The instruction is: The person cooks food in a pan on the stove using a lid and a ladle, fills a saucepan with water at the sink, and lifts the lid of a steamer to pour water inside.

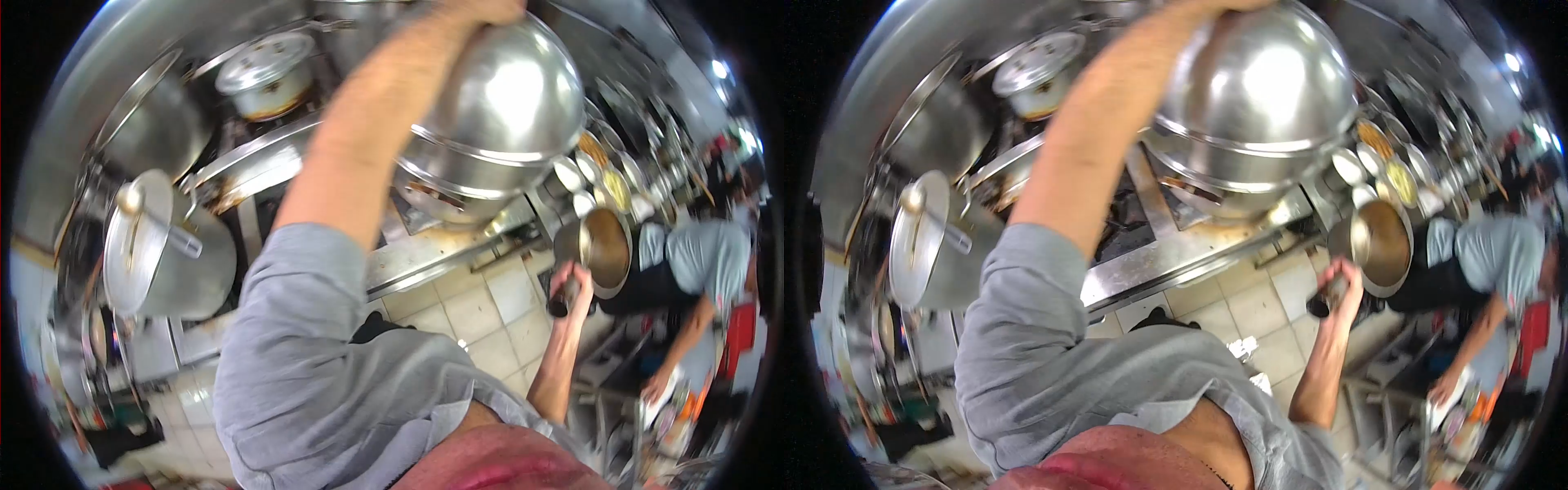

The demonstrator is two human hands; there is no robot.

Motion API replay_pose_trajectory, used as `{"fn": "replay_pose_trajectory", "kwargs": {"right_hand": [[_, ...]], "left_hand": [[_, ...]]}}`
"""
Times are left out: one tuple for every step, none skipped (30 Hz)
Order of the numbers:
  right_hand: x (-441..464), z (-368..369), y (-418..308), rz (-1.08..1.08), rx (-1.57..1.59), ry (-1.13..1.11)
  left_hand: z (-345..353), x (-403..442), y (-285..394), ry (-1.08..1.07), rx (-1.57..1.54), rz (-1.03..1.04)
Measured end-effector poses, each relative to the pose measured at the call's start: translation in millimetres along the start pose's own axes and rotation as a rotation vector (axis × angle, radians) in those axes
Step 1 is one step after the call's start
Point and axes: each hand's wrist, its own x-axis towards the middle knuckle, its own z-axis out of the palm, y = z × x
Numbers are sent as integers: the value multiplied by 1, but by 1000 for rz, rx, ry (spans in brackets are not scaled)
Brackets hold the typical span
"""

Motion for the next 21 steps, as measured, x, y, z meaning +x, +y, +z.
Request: {"fn": "replay_pose_trajectory", "kwargs": {"right_hand": [[-9, -13, 7, 86, -21, 64], [-4, -48, 20, 181, -57, -80], [-15, -48, 29, 189, 22, 73], [-26, -47, 41, 195, 104, 232], [-31, -56, 52, 256, 70, 224], [-35, -70, 68, 316, 35, 219], [-33, -89, 87, 444, 31, 235], [-28, -107, 107, 573, 20, 249], [-27, -114, 123, 660, -25, 191], [-25, -121, 139, 748, -78, 131], [-28, -113, 151, 763, -172, 52], [-28, -110, 163, 786, -347, 45], [-23, -118, 182, 894, -376, -19], [-22, -113, 197, 1006, -413, -89], [-25, -109, 209, 1059, -472, -117], [-39, -82, 215, 1064, -592, -159], [-38, -78, 239, 1180, -629, -216], [-41, -73, 263, 1293, -660, -265], [-54, -53, 278, 1318, -696, -302], [-75, -21, 291, 1334, -819, -424], [-98, 6, 309, 1341, -934, -545]], "left_hand": [[18, 6, 0, -25, 63, -55], [19, 3, 10, -317, 93, -218], [27, 2, 12, -337, 38, -242], [37, -6, 16, -264, 14, -281], [29, -10, 24, -323, 138, -272], [27, -13, 24, -337, 110, -241], [21, -21, 25, -328, 74, -209], [16, -31, 26, -314, 55, -185], [-2, -48, 31, -322, 26, -164], [-12, -69, 30, -290, -40, -121], [-19, -94, 26, -215, -119, -21], [-34, -125, 26, -218, -183, 30], [-62, -166, 34, -221, -230, 39], [-86, -208, 41, -256, -254, -47], [-115, -254, 53, -241, -285, -124], [-136, -300, 56, -228, -380, -196], [-161, -346, 63, -231, -336, -272], [-192, -391, 74, -223, -326, -370], [-212, -439, 77, -180, -329, -440], [-242, -483, 89, -167, -279, -519], [-261, -531, 95, -115, -230, -571]]}}
